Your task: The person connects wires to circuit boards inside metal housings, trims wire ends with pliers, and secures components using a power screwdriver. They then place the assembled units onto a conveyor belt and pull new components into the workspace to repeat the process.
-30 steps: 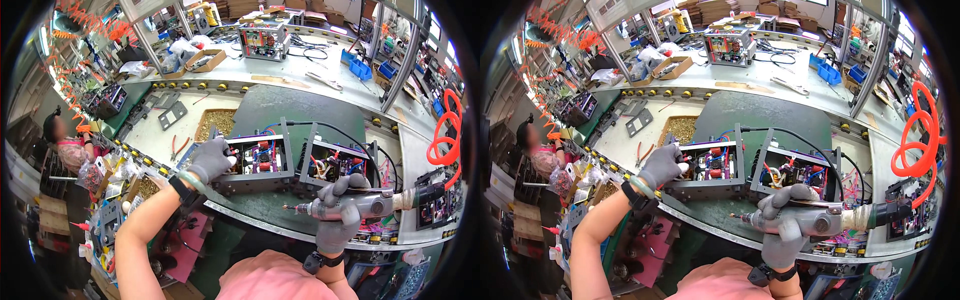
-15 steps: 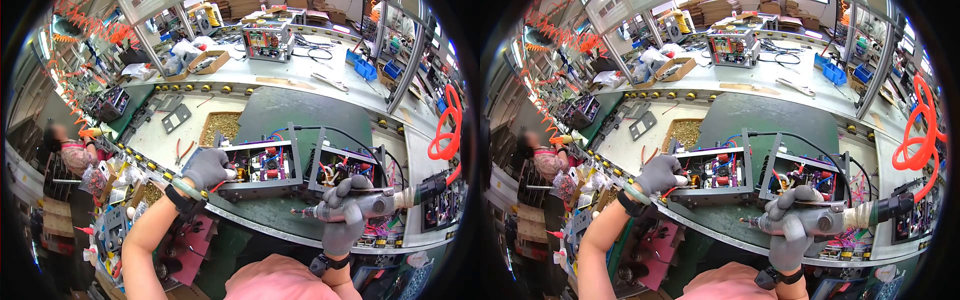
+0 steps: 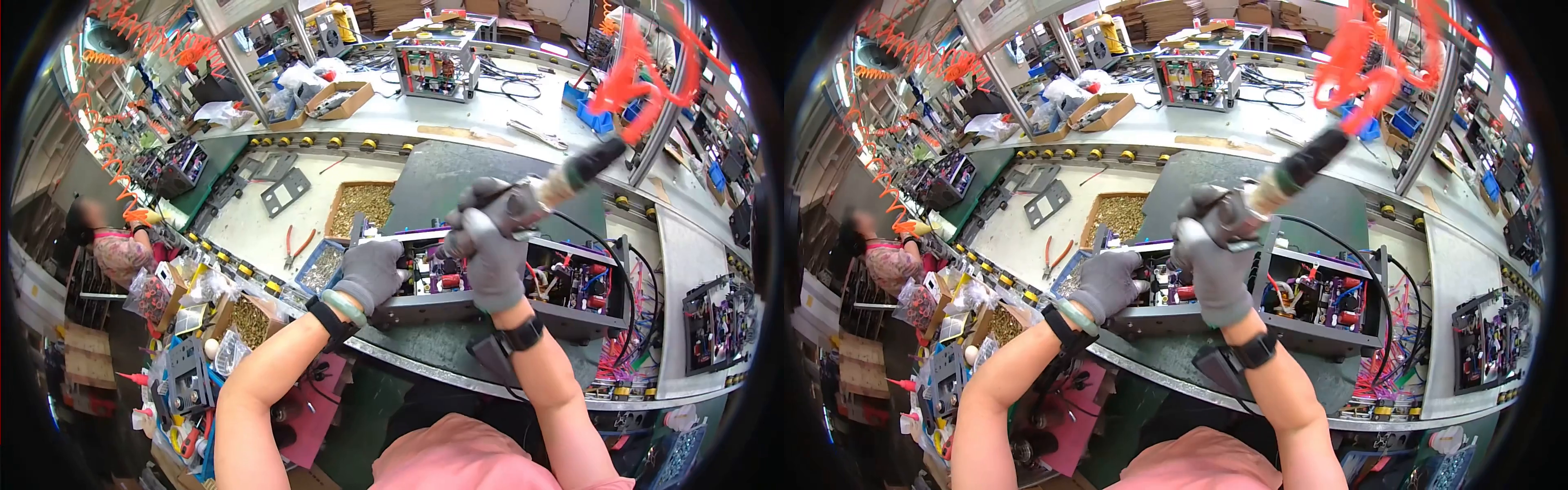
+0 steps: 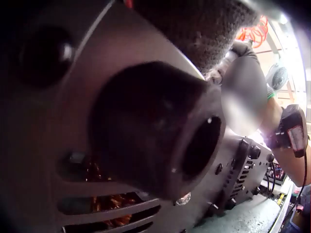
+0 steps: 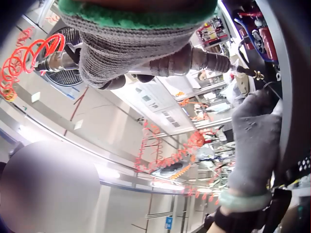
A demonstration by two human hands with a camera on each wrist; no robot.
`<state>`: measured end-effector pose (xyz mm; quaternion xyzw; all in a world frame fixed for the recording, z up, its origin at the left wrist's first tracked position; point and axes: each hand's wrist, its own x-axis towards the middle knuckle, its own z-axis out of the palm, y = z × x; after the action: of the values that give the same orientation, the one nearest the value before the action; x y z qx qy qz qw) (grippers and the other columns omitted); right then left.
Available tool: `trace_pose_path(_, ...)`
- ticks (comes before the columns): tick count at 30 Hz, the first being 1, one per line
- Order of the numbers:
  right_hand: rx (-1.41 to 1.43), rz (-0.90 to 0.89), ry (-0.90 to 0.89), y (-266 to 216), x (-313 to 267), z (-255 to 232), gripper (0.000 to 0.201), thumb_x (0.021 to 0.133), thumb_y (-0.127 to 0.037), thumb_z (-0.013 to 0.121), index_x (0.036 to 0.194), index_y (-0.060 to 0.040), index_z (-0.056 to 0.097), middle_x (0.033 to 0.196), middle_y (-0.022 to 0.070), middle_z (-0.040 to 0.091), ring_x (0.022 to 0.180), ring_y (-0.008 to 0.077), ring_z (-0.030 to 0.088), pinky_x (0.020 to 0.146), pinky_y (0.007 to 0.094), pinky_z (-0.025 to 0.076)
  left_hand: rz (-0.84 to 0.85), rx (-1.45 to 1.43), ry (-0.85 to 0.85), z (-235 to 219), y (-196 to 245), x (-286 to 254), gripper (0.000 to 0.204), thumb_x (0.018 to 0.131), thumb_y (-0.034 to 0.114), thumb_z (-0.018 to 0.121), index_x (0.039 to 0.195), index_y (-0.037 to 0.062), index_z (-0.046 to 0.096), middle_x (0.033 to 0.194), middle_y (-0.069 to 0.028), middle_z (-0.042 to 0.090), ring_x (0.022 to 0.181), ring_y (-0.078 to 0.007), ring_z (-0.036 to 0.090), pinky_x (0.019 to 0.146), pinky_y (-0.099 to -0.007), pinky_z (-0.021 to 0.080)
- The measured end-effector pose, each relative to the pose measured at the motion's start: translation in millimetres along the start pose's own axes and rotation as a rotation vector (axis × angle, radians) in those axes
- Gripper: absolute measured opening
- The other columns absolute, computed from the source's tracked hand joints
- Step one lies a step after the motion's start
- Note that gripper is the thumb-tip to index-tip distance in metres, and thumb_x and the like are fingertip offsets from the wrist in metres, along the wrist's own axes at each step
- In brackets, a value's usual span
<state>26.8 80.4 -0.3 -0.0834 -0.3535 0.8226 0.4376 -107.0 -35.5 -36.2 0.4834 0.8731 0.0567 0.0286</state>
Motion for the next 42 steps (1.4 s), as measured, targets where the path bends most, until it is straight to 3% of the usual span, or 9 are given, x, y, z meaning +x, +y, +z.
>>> trace_pose_path(6,-0.119,-0.029,-0.021,33.4,23.2,-0.9,0.034,0.08,0.007,0.061,0.111,-0.0057,0.058,0.087,0.0042,0.06,0.057,0.0076,0.054,0.044,0.0232,0.042,-0.015,0.002,-0.012,2.7,-2.8,0.2,0.029,0.077,0.032,0.077,0.092,0.0084,0.071,0.093,-0.0128,0.07,0.093,-0.0316,0.068,0.08,-0.0422,0.054)
trace_pose_path(13,-0.313,-0.154,-0.064,56.9,19.5,-7.2,0.032,0.077,0.01,0.066,0.107,-0.0021,0.062,0.092,0.0017,0.065,0.083,0.0101,0.064,0.075,0.0262,0.054,-0.016,-0.04,-0.034,2.0,-4.3,-0.1,0.026,0.078,0.033,0.076,0.093,0.0121,0.071,0.092,-0.0102,0.071,0.089,-0.0297,0.069,0.078,-0.0421,0.054)
trace_pose_path(26,-0.775,-0.204,-0.376,73.7,54.0,20.6,0.026,0.075,-0.011,0.073,0.099,-0.0023,0.064,0.079,-0.0015,0.062,0.072,0.0049,0.055,0.068,0.0247,0.049,-0.011,0.04,0.06,5.9,-2.0,-2.3,0.018,0.077,0.03,0.073,0.087,0.0142,0.075,0.08,-0.0097,0.071,0.079,-0.029,0.071,0.07,-0.0424,0.055)
trace_pose_path(33,-0.645,-0.152,-0.434,60.4,40.5,19.5,0.027,0.077,-0.007,0.071,0.102,-0.002,0.064,0.078,-0.0031,0.06,0.073,0.0044,0.054,0.07,0.0238,0.047,0.02,0.033,0.047,6.2,-4.1,-5.7,0.022,0.081,0.032,0.07,0.09,0.0131,0.075,0.079,-0.0118,0.07,0.08,-0.0298,0.07,0.072,-0.0425,0.055)
trace_pose_path(36,-0.479,-0.188,-0.392,37.6,32.0,29.6,0.029,0.077,-0.005,0.07,0.105,-0.0016,0.064,0.081,-0.0034,0.061,0.075,0.0049,0.055,0.07,0.0237,0.048,0.067,-0.448,0.326,-3.1,-17.9,-17.0,0.026,0.086,0.027,0.072,0.099,0.0049,0.071,0.084,-0.0153,0.07,0.079,-0.031,0.069,0.071,-0.0396,0.053)
trace_pose_path(37,-0.524,-0.181,-0.384,12.4,22.5,39.3,0.032,0.077,0.0,0.068,0.108,-0.0016,0.062,0.088,-0.0019,0.062,0.079,0.0058,0.058,0.072,0.0239,0.049,0.003,-0.703,0.406,-8.0,-28.2,-24.5,0.022,0.087,0.023,0.073,0.097,0.0025,0.071,0.08,-0.0096,0.07,0.071,-0.0219,0.066,0.066,-0.0337,0.051)
trace_pose_path(39,-0.372,0.037,-0.312,-41.6,-9.6,55.4,0.036,0.082,0.007,0.062,0.117,-0.001,0.059,0.099,0.0016,0.063,0.092,0.0078,0.06,0.081,0.0252,0.05,-0.373,-1.178,0.302,-53.9,-34.4,-53.5,0.023,0.094,0.023,0.064,0.1,0.0022,0.07,0.075,0.0012,0.061,0.067,-0.0087,0.055,0.059,-0.028,0.045)
trace_pose_path(40,-0.273,0.044,-0.28,-54.6,-26.1,48.8,0.038,0.083,0.007,0.065,0.119,-0.0037,0.058,0.101,0.0032,0.062,0.092,0.0097,0.06,0.083,0.0269,0.052,-0.329,-1.615,0.15,-69.2,-41.4,-75.0,0.024,0.096,0.018,0.058,0.112,0.0013,0.066,0.074,0.0057,0.054,0.062,-0.0032,0.047,0.054,-0.021,0.038)
trace_pose_path(42,-0.039,-0.027,-0.517,-55.3,-42.4,16.4,0.034,0.088,-0.012,0.071,0.12,-0.0108,0.057,0.105,0.0086,0.059,0.096,0.0189,0.06,0.082,0.0359,0.054,-0.359,-1.668,0.197,-49.6,-17.6,-101.5,0.032,0.098,0.02,0.051,0.122,-0.0007,0.057,0.073,0.0053,0.047,0.053,-0.0035,0.037,0.048,-0.0203,0.029)
